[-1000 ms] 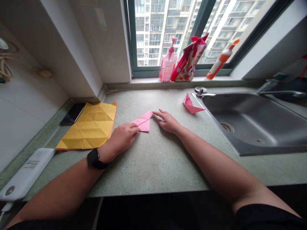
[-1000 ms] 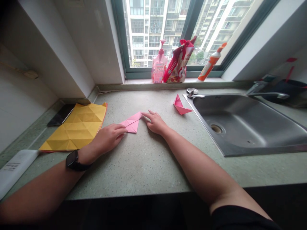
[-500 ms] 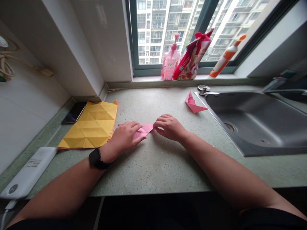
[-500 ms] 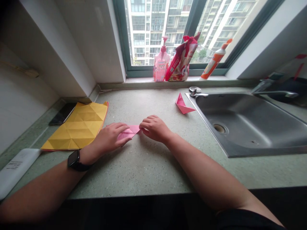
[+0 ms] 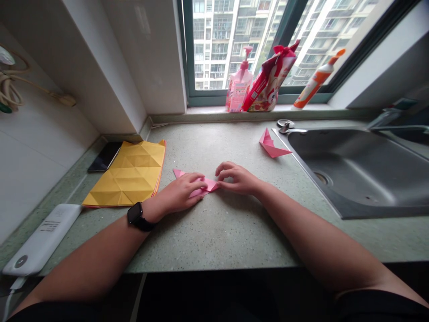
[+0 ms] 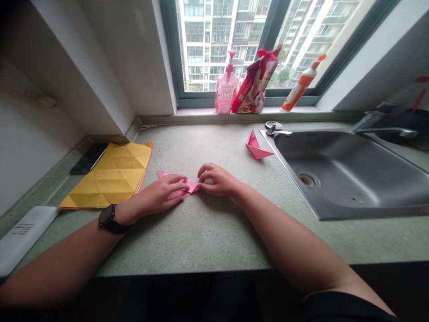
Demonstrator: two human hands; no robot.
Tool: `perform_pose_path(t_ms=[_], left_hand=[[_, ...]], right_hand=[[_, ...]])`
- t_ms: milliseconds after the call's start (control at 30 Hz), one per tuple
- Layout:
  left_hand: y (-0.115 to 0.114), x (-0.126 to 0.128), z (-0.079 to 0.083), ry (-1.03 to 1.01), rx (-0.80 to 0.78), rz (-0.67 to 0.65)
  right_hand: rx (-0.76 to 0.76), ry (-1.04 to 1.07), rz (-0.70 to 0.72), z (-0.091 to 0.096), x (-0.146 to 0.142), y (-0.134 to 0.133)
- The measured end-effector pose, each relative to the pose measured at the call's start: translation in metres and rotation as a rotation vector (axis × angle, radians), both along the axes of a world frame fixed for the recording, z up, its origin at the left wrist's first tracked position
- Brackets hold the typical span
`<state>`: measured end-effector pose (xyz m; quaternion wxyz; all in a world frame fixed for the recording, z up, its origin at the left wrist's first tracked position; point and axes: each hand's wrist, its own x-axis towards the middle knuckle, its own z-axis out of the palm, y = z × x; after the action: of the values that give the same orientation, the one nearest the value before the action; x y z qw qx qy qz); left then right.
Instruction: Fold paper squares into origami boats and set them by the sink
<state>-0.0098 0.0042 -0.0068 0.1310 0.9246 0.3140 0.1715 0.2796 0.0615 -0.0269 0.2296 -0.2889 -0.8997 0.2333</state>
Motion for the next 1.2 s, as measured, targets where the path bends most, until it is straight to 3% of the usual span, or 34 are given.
perform_pose_path(t_ms=[300, 600, 1200], left_hand=[[-0.001, 0.004, -0.003, -0.046, -0.023, -0.122], [-0.005, 0.005, -0.006, 0.001, -0.019, -0.124], [-0.004, 0.006, 0.001, -0.065, -0.099, -0.094]], right_hand=[[-0.012, -0.044, -0.06, -0.003, -0.006, -0.003], [-0.033, -0.076, -0.068, -0.003, -0.009, -0.004], [0.062, -0.158, -0.173, -0.018, -0.019, -0.009]])
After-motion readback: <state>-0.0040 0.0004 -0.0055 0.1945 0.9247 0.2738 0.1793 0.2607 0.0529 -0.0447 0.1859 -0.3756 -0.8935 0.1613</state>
